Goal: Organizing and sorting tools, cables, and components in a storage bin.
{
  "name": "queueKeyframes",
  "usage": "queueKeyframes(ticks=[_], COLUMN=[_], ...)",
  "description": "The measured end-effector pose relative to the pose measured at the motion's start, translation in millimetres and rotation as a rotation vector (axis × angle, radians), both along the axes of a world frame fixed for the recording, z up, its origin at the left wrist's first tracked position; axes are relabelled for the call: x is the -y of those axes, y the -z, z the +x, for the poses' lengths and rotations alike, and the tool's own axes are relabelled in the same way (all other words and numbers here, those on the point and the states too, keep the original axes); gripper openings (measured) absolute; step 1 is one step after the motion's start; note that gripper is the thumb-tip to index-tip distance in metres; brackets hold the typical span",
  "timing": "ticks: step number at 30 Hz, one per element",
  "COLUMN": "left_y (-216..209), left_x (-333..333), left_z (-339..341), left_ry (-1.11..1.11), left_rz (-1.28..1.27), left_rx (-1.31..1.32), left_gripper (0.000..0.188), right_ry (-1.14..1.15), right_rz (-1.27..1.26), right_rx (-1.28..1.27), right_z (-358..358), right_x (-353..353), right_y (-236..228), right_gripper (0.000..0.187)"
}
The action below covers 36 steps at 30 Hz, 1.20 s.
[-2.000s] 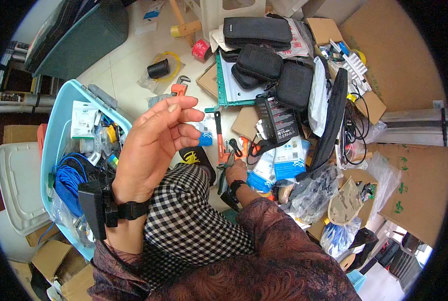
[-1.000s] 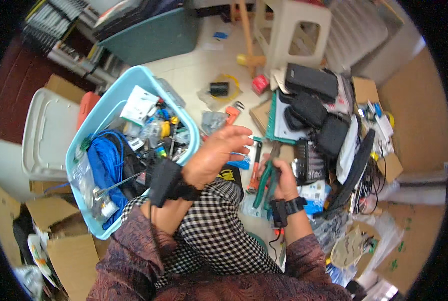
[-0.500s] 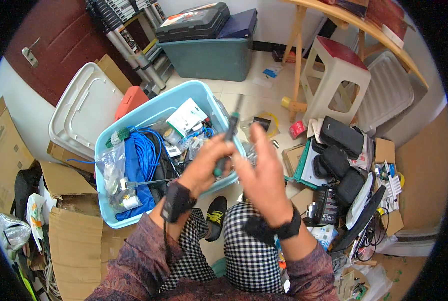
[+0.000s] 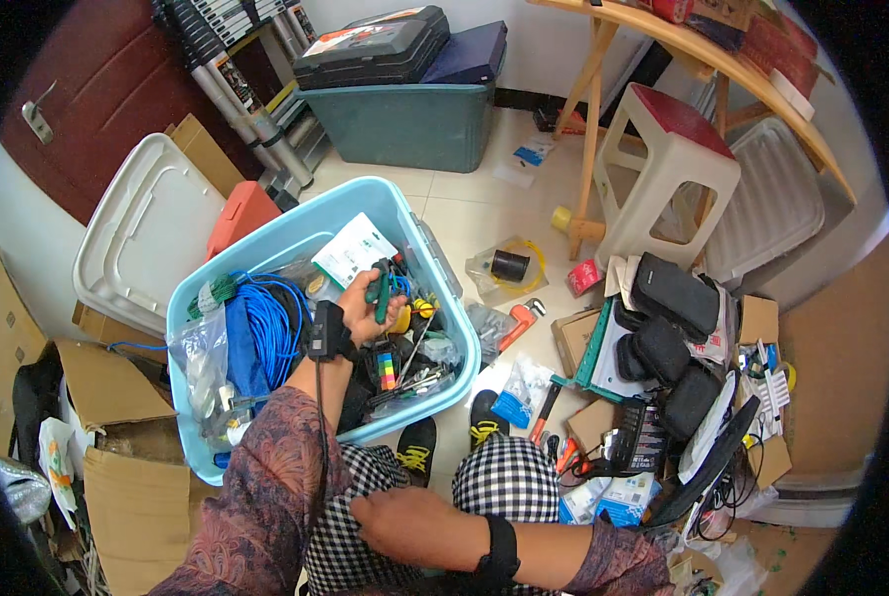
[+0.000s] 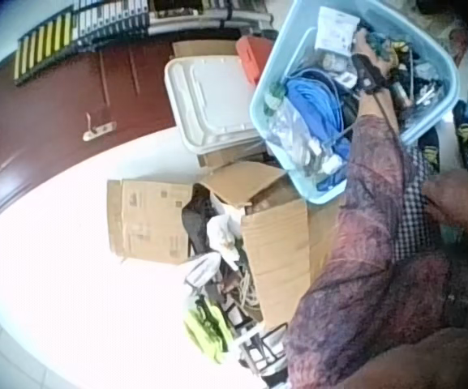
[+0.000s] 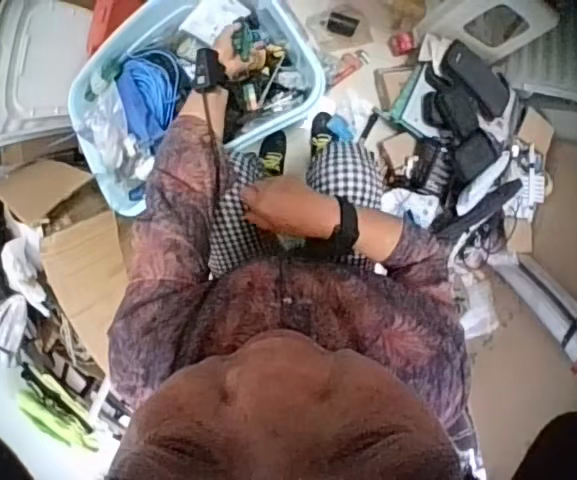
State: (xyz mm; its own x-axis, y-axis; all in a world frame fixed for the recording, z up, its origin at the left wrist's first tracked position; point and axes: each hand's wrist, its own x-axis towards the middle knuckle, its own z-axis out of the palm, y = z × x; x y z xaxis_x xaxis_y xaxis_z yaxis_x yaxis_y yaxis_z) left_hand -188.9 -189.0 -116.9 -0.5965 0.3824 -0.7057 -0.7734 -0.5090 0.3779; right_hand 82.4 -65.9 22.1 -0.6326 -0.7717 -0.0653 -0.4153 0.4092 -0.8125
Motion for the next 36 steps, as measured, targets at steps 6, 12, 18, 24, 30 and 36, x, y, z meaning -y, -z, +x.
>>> queueKeyframes(ticks=[6,12,18,24,30,36], left_y=[23,47,72,69,14,-135], left_x=[-25,-32,-31,-54,-50,-135], left_z=[-26,-55,-56,-47,-57,82], left_ry=[-0.053,-0.1,0.09,0.169,0.153,0.304], left_rz=[-0.252,-0.139,-0.385,-0.439,-0.477,-0.172], left_rx=[-0.077,-0.324,-0.425,-0.42,-0.618,-0.848], left_gripper=[0.041,0.05,0.073,0.069,0.034,0.052], right_ry=[0.029,0.102,0.13,0.104,0.181,0.255], right_rz=[0.014,0.004,0.029,0.006,-0.212,-0.608], right_rx=[0.003,-0.093,-0.095,0.02,-0.06,-0.067], right_z=[-2,2,10,8,3,-8], right_x=[-15,-30,-33,-30,-6,-15], right_y=[-9,-9,-9,6,17,-8], right_gripper=[0.026,0.02,0.019,0.021,0.017,0.028])
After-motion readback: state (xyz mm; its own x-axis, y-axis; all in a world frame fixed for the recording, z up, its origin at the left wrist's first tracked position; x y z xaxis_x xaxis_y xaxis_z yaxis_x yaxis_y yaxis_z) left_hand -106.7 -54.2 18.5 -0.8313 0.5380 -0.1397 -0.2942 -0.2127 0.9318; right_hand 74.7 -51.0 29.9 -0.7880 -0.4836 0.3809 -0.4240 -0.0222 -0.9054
